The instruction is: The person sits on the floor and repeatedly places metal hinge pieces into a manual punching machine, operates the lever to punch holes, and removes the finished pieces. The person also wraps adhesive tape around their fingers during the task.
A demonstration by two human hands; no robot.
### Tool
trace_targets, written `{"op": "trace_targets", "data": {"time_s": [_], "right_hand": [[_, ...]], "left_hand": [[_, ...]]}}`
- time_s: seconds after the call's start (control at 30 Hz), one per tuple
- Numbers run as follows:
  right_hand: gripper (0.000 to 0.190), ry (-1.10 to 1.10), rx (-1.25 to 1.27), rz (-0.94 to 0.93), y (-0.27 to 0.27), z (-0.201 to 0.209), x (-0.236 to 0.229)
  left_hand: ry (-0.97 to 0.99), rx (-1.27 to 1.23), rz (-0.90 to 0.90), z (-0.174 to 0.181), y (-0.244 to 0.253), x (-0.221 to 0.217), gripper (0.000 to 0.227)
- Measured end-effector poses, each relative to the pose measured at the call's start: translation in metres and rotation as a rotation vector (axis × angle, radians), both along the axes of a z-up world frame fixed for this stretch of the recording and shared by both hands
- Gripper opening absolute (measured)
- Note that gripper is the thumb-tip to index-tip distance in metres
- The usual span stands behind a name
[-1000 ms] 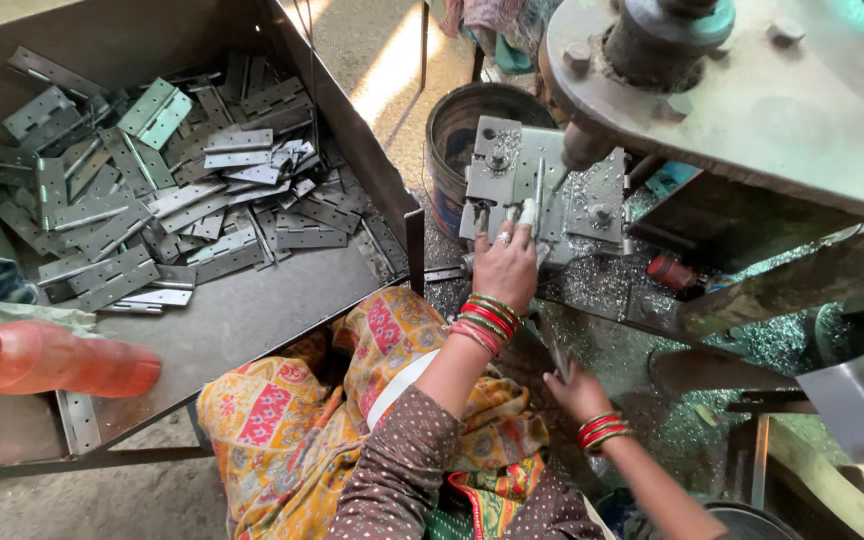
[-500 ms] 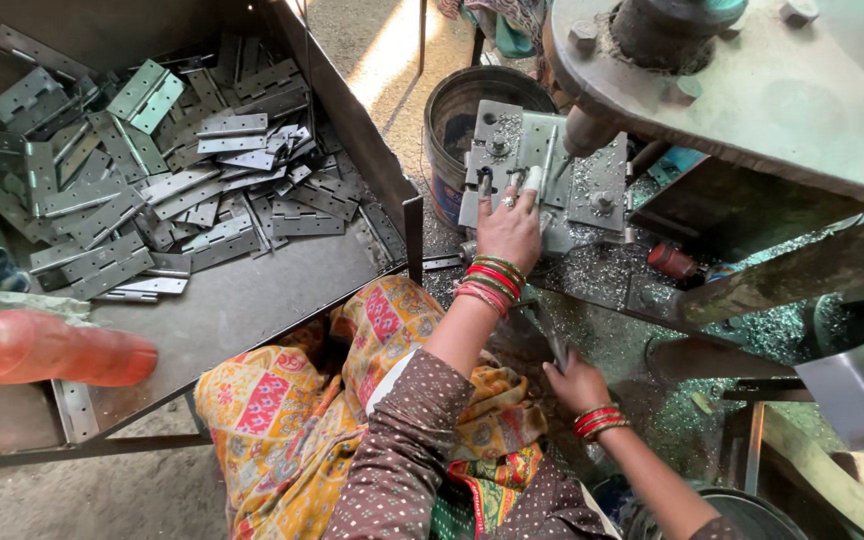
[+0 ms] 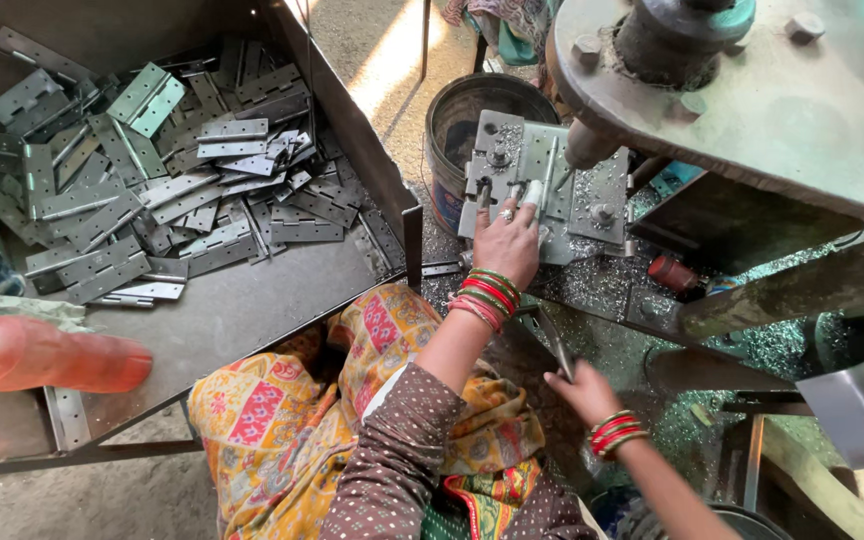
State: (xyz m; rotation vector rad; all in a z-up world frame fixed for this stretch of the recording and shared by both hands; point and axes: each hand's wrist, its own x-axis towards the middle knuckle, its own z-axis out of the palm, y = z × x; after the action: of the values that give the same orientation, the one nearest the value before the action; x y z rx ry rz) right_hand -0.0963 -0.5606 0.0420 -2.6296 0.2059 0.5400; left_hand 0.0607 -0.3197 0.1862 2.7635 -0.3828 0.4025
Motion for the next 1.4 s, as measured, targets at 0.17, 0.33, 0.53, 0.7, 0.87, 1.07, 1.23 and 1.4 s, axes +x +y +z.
{"op": "trace_targets", "data": {"time_s": [0.17, 0.33, 0.53, 0.7, 0.87, 1.07, 1.23, 1.4], "right_hand": [[0.057, 0.022, 0.013, 0.072, -0.006, 0.040, 0.020], [0.050, -0.184, 0.026, 0.073, 0.010, 0.002, -0.004], [0.053, -0.074, -0.057, 0.053, 0.001, -0.014, 0.002], [0.056, 0.004, -0.086, 0.044, -0.001, 0.011, 0.011], [0.047, -0.151, 0.084, 0.002, 0.016, -0.020, -0.018], [0.053, -0.178, 0.035, 0.049, 0.015, -0.014, 0.000], [0.059, 0.002, -0.035, 0.041, 0.008, 0.059, 0.019], [0.060, 0.018, -0.091, 0.078, 0.023, 0.092, 0.027]], "left_hand": [[0.096, 0.023, 0.030, 0.008, 0.001, 0.026, 0.030], [0.137, 0.051, 0.015, 0.017, 0.000, 0.048, 0.028], [0.146, 0.077, 0.032, 0.013, -0.001, 0.048, 0.029], [0.066, 0.054, 0.033, -0.003, 0.002, 0.045, 0.032], [0.016, 0.019, 0.009, 0.002, 0.000, 0.044, 0.033], [0.040, -0.002, -0.005, 0.007, 0.003, 0.048, 0.031], [0.097, 0.035, -0.027, 0.014, 0.007, 0.009, 0.029], [-0.235, 0.098, -0.032, 0.013, 0.008, -0.077, 0.030]]}}
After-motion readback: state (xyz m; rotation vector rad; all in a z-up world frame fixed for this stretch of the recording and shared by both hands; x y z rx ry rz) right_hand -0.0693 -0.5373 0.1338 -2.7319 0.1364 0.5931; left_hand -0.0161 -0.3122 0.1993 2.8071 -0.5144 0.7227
